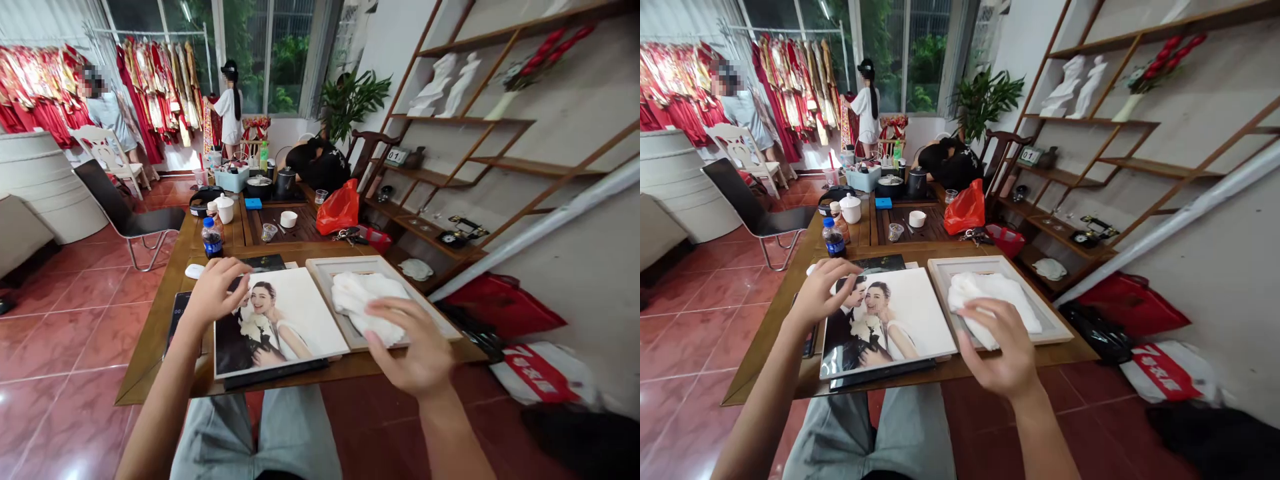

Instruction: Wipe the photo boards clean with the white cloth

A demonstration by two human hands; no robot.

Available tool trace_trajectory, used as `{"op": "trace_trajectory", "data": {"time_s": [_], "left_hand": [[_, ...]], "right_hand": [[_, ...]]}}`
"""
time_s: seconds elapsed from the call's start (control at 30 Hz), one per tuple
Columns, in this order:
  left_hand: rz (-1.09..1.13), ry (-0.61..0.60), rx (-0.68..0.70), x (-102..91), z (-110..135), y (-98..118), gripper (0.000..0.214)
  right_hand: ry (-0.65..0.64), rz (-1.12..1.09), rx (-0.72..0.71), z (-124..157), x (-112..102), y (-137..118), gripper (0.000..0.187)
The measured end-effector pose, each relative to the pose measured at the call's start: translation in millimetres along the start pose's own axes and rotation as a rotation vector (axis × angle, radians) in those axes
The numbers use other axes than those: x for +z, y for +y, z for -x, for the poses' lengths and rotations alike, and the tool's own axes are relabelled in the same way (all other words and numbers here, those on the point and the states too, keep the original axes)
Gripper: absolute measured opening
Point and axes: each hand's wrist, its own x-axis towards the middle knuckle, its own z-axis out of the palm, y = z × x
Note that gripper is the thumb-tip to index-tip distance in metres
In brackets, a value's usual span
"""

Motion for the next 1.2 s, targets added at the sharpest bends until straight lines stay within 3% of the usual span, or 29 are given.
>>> {"op": "trace_trajectory", "data": {"time_s": [0.1, 0.23, 0.37, 0.57, 0.7, 0.77, 0.83, 1.0, 1.1, 1.2], "left_hand": [[-0.062, -0.135, 0.096, 16.0, -14.0, -20.8, 0.029], [-0.072, -0.216, 0.099, 34.0, 5.7, -35.7, 0.03], [-0.065, -0.215, 0.066, 42.4, 22.8, -33.1, 0.046], [-0.019, -0.225, 0.054, 47.6, 24.3, -27.2, 0.057], [-0.007, -0.233, 0.047, 47.4, 25.2, -24.8, 0.063], [-0.027, -0.253, 0.039, 46.6, 25.7, -23.0, 0.066], [-0.052, -0.278, 0.029, 45.9, 25.9, -21.3, 0.069], [-0.074, -0.301, 0.018, 48.3, 27.0, -20.7, 0.081], [-0.08, -0.328, 0.024, 50.9, 28.4, -22.1, 0.091], [-0.091, -0.361, 0.029, 51.3, 28.8, -22.7, 0.094]], "right_hand": [[-0.052, 0.223, -0.06, -4.2, 7.3, 25.4, 0.055], [-0.189, 0.461, -0.028, -0.3, 19.8, 76.1, 0.076], [-0.289, 0.456, 0.062, 7.1, 30.8, 109.4, 0.076], [-0.264, 0.281, 0.164, 5.5, 30.0, 114.6, 0.059], [-0.073, 0.206, 0.154, 1.2, 21.5, 99.4, 0.05], [0.077, 0.168, 0.077, -0.3, 13.9, 80.4, 0.051], [0.105, 0.142, -0.049, -1.2, 6.4, 53.3, 0.054], [-0.229, 0.202, -0.44, -3.0, 9.0, -19.0, 0.069], [-0.425, 0.284, -0.419, -3.4, 25.8, -38.3, 0.075], [-0.54, 0.311, -0.34, -4.9, 41.1, -36.0, 0.083]]}}
